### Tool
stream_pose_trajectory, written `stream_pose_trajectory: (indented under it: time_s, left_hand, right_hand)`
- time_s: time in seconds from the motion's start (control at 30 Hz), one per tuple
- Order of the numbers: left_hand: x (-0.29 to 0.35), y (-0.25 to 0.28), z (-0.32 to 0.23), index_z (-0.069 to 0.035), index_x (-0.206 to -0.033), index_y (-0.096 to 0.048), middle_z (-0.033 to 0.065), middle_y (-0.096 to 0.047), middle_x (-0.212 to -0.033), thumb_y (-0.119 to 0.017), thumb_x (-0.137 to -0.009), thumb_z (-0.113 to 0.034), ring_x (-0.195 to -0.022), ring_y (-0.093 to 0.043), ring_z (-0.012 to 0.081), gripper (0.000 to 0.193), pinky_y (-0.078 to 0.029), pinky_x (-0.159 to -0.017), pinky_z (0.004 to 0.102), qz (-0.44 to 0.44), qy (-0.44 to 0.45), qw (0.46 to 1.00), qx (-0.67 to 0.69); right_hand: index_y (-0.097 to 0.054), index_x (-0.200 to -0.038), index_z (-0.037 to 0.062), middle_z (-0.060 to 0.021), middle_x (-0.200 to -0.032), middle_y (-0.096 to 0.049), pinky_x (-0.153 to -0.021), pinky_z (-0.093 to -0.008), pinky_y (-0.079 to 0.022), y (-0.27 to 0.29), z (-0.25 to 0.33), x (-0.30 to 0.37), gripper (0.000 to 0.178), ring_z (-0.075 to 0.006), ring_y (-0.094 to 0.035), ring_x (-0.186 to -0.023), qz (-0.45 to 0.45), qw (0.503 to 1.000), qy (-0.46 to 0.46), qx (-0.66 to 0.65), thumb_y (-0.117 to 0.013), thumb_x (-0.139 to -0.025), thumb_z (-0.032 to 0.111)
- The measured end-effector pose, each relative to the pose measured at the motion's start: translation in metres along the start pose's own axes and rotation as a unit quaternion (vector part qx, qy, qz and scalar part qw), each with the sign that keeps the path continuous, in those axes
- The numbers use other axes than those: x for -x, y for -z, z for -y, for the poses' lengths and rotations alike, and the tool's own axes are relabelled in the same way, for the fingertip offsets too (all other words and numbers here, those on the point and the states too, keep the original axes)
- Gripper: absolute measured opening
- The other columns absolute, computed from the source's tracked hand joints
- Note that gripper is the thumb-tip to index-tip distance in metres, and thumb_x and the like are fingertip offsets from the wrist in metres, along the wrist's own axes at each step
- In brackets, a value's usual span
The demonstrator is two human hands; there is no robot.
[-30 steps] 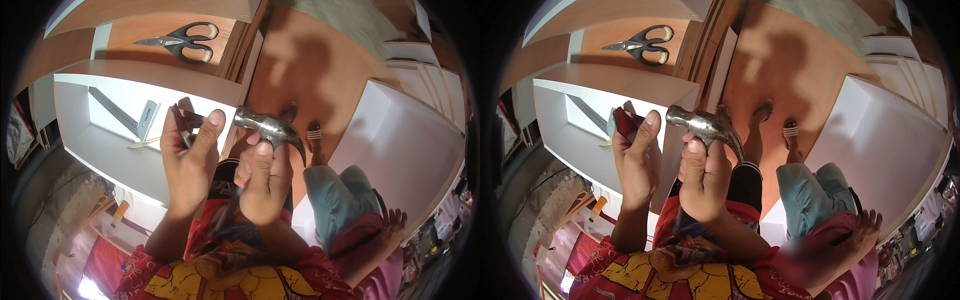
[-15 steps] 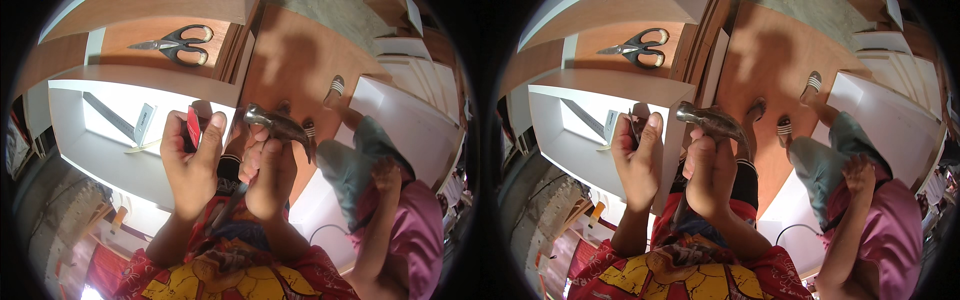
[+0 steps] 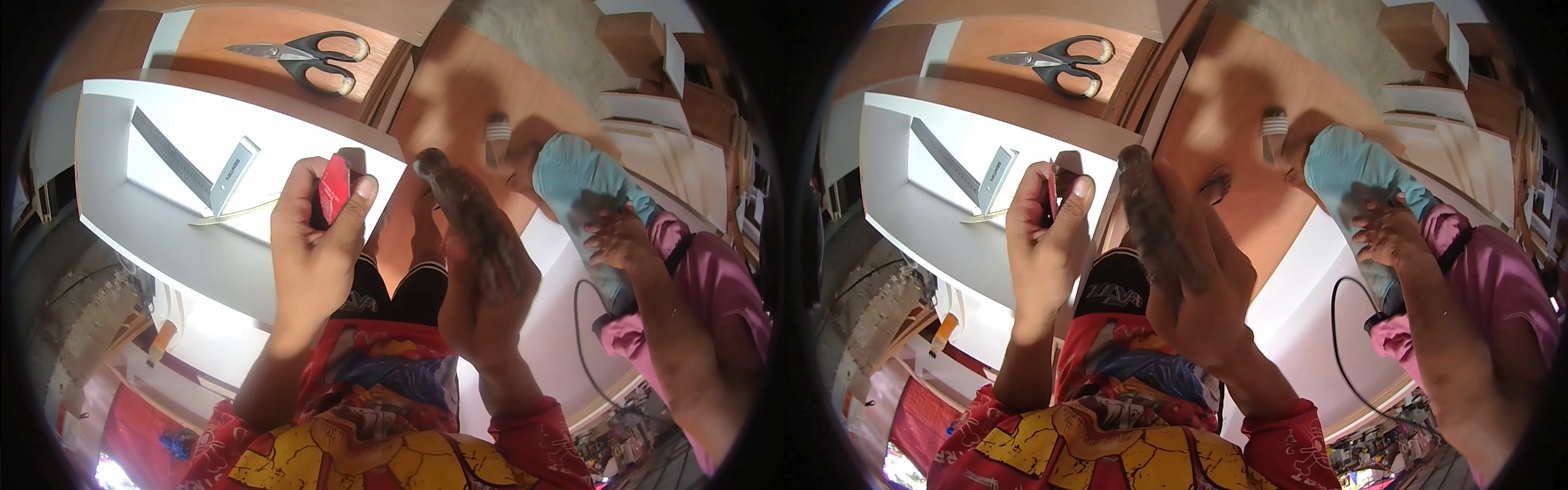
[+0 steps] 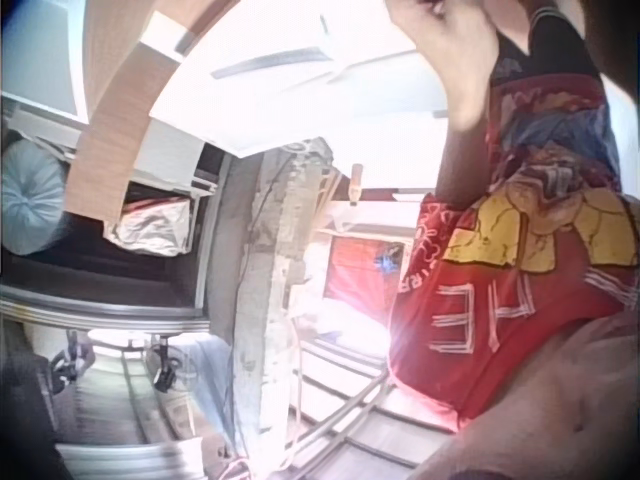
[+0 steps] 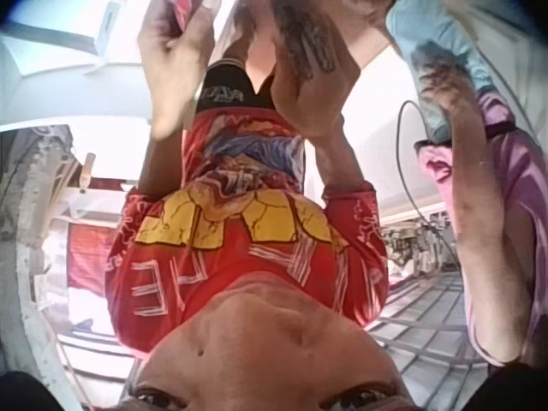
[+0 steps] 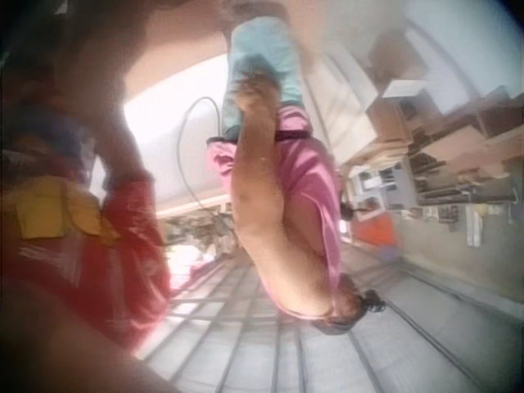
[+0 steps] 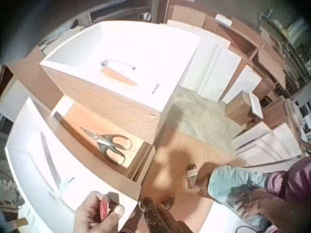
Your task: The person uses a hammer and a red block to tap and align a white wooden cabinet component. They repeatedly position the block and strike it to adjust the fit of the piece. Another person is visible nearby handling a large wooden panel.
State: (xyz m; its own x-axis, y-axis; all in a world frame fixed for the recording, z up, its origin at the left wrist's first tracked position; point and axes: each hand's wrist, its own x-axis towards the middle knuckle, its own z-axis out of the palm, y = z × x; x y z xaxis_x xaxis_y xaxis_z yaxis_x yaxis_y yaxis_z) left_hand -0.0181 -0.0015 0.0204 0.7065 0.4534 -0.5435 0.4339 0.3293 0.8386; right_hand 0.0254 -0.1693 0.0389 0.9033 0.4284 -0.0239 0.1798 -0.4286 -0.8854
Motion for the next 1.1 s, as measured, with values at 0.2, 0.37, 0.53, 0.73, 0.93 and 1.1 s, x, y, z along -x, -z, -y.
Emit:
stream_pose_trajectory:
  time_s: [0.2, 0.37, 0.53, 0.73, 0.93, 1.1]
  left_hand:
    - [-0.003, 0.010, 0.016, 0.000, -0.114, -0.065, -0.0014, -0.063, -0.089, -0.073, -0.102, -0.013, -0.077, -0.054, 0.0040, 0.020, -0.044, -0.070, 0.0211, -0.003, -0.039, 0.999, -0.014]
    - [-0.002, 0.021, 0.018, 0.003, -0.128, -0.067, 0.0056, -0.073, -0.113, -0.075, -0.100, -0.011, -0.105, -0.062, 0.0106, 0.032, -0.048, -0.098, 0.0262, 0.042, -0.030, 0.998, 0.038]
    - [-0.004, 0.024, 0.022, 0.004, -0.130, -0.065, 0.0070, -0.073, -0.117, -0.074, -0.100, -0.009, -0.107, -0.065, 0.0117, 0.034, -0.050, -0.099, 0.0280, 0.052, -0.022, 0.996, 0.074]
    - [-0.004, 0.022, 0.023, 0.007, -0.133, -0.063, 0.0097, -0.074, -0.122, -0.075, -0.099, -0.009, -0.107, -0.067, 0.0133, 0.040, -0.052, -0.099, 0.0281, 0.040, -0.033, 0.996, 0.078]
    - [-0.009, 0.017, 0.030, 0.008, -0.129, -0.064, 0.0108, -0.073, -0.115, -0.078, -0.097, -0.016, -0.097, -0.066, 0.0114, 0.042, -0.053, -0.087, 0.0262, 0.015, -0.051, 0.997, 0.060]
    - [-0.008, 0.000, 0.000, 0.004, -0.104, -0.064, 0.0065, -0.067, -0.087, -0.081, -0.094, -0.024, -0.075, -0.058, 0.0075, 0.034, -0.047, -0.066, 0.0256, -0.056, 0.017, 0.996, -0.066]
  right_hand:
    - [-0.064, -0.128, -0.0125, -0.0248, -0.136, -0.069, -0.093, -0.0396, -0.060, 0.010, 0.023, -0.011, 0.035, -0.0337, -0.075, -0.113, 0.041, 0.994, 0.075, 0.064, -0.063, -0.097, 0.003]
    - [-0.059, -0.145, -0.0013, -0.0188, -0.105, -0.069, -0.070, -0.0408, -0.057, 0.001, 0.005, -0.020, 0.060, -0.0331, -0.071, -0.082, 0.090, 0.973, 0.152, 0.146, -0.071, -0.087, 0.006]
    - [-0.059, -0.146, 0.0044, -0.0142, -0.091, -0.066, -0.060, -0.0417, -0.054, 0.002, 0.015, -0.027, 0.063, -0.0338, -0.068, -0.071, 0.090, 0.969, 0.175, 0.150, -0.071, -0.084, 0.003]
    - [-0.062, -0.139, 0.0057, -0.0114, -0.085, -0.061, -0.057, -0.0429, -0.054, 0.003, 0.014, -0.034, 0.052, -0.0330, -0.066, -0.067, 0.117, 0.958, 0.183, 0.187, -0.069, -0.087, 0.002]
    - [-0.069, -0.126, 0.0038, -0.0125, -0.106, -0.073, -0.065, -0.0404, -0.056, 0.010, 0.001, -0.046, 0.030, -0.0323, -0.072, -0.081, 0.055, 0.964, 0.219, 0.140, -0.065, -0.096, 0.006]
    - [-0.065, -0.126, 0.0001, -0.0044, -0.087, -0.065, -0.060, -0.0238, -0.042, 0.023, 0.000, -0.029, 0.029, -0.0107, -0.056, -0.066, 0.000, 0.996, -0.076, -0.040, -0.046, -0.114, 0.019]
